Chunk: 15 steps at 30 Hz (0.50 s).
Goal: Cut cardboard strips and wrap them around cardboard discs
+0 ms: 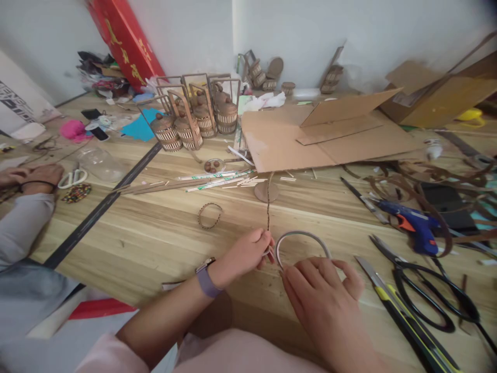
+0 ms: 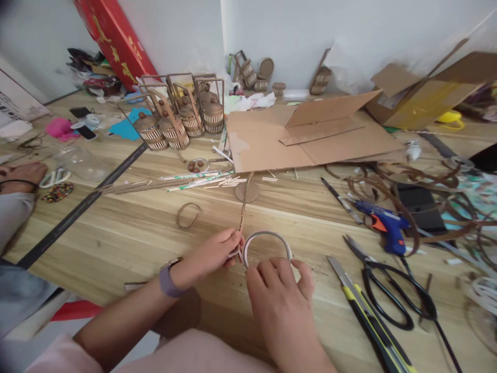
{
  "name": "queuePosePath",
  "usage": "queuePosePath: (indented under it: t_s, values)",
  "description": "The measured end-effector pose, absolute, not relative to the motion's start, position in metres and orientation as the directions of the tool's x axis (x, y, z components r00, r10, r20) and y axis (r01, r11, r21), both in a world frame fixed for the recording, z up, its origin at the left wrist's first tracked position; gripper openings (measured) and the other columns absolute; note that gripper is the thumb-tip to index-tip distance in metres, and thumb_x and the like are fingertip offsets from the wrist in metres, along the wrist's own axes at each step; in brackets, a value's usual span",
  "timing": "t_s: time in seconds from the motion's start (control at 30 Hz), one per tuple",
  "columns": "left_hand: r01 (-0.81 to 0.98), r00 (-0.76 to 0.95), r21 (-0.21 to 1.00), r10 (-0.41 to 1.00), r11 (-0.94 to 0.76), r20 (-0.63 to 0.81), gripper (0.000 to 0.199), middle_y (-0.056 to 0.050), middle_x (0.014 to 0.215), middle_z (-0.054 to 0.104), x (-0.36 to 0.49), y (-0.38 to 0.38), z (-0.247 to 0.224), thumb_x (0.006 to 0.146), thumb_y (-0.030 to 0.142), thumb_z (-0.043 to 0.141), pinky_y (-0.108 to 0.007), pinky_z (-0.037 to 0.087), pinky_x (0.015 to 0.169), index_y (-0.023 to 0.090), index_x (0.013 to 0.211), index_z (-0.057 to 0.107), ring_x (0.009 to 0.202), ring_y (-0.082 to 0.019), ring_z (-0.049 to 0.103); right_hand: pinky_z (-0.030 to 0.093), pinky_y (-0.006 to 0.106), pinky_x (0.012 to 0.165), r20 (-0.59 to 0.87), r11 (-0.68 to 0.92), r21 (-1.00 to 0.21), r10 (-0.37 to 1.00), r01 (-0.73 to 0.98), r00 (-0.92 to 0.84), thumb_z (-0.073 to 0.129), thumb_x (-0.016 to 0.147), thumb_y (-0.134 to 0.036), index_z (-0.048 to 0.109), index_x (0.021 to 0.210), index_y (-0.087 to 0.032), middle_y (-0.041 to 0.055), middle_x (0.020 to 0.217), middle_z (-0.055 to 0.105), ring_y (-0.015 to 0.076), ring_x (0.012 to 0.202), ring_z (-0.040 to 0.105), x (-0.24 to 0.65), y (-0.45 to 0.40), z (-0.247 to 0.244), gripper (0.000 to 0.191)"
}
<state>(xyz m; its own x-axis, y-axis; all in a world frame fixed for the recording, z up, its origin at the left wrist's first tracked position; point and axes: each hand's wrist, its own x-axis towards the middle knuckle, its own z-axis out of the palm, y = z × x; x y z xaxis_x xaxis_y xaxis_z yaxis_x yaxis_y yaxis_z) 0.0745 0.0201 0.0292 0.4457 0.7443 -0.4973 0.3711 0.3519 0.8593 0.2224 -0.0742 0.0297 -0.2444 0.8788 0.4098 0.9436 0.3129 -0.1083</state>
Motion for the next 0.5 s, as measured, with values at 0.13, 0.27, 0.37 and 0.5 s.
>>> queuePosePath:
  t_s: [0.13,0.27,0.37,0.5]
  values:
    - [0.379,0.425,0.849,0.746,0.368,-0.513,0.031,0.007,0.06,0.048,0.0742,0.0244,0.0269,0.1,0.034,0.03,-0.021,0.03,0.046,0.019,0.079,0.048,0.041,-0.007,0.04,0.025,0.039,0.093,0.426,0.347,-0.122,0.864,0.93,-0.267,0.049,0.092,-0.012,0.057,0.07,-0.023,-0.0006,0.066,0.059,0.0192,0.08,0.051,0.2216,-0.0751,0.0267,0.025]
    - [0.374,0.432,0.853,0.746,0.364,-0.508,0.031,0.008,0.056,0.046,0.0732,0.0262,0.0236,0.1,0.035,0.03,-0.02,0.029,0.045,0.019,0.08,0.048,0.039,-0.007,0.038,0.025,0.039,0.093,0.424,0.375,-0.122,0.857,0.919,-0.293,0.05,0.091,-0.012,0.057,0.072,-0.023,-0.0006,0.067,0.06,0.0191,0.081,0.052,0.2211,-0.0752,0.0243,0.023]
    - [0.36,0.433,0.862,0.754,0.357,-0.493,0.031,0.008,0.054,0.045,0.0728,0.0263,0.0225,0.1,0.034,0.029,-0.02,0.03,0.045,0.019,0.08,0.048,0.039,-0.007,0.038,0.025,0.04,0.094,0.422,0.383,-0.131,0.856,0.914,-0.298,0.051,0.091,-0.012,0.058,0.073,-0.023,-0.0008,0.068,0.061,0.0191,0.082,0.053,0.2203,-0.0763,0.0236,0.022]
    - [0.337,0.437,0.874,0.765,0.349,-0.474,0.03,0.008,0.053,0.046,0.0727,0.0265,0.0217,0.099,0.035,0.03,-0.02,0.032,0.046,0.02,0.08,0.047,0.04,-0.008,0.04,0.025,0.04,0.094,0.417,0.385,-0.139,0.858,0.912,-0.299,0.051,0.091,-0.012,0.059,0.074,-0.024,-0.0009,0.068,0.061,0.0185,0.081,0.054,0.219,-0.0781,0.0235,0.021]
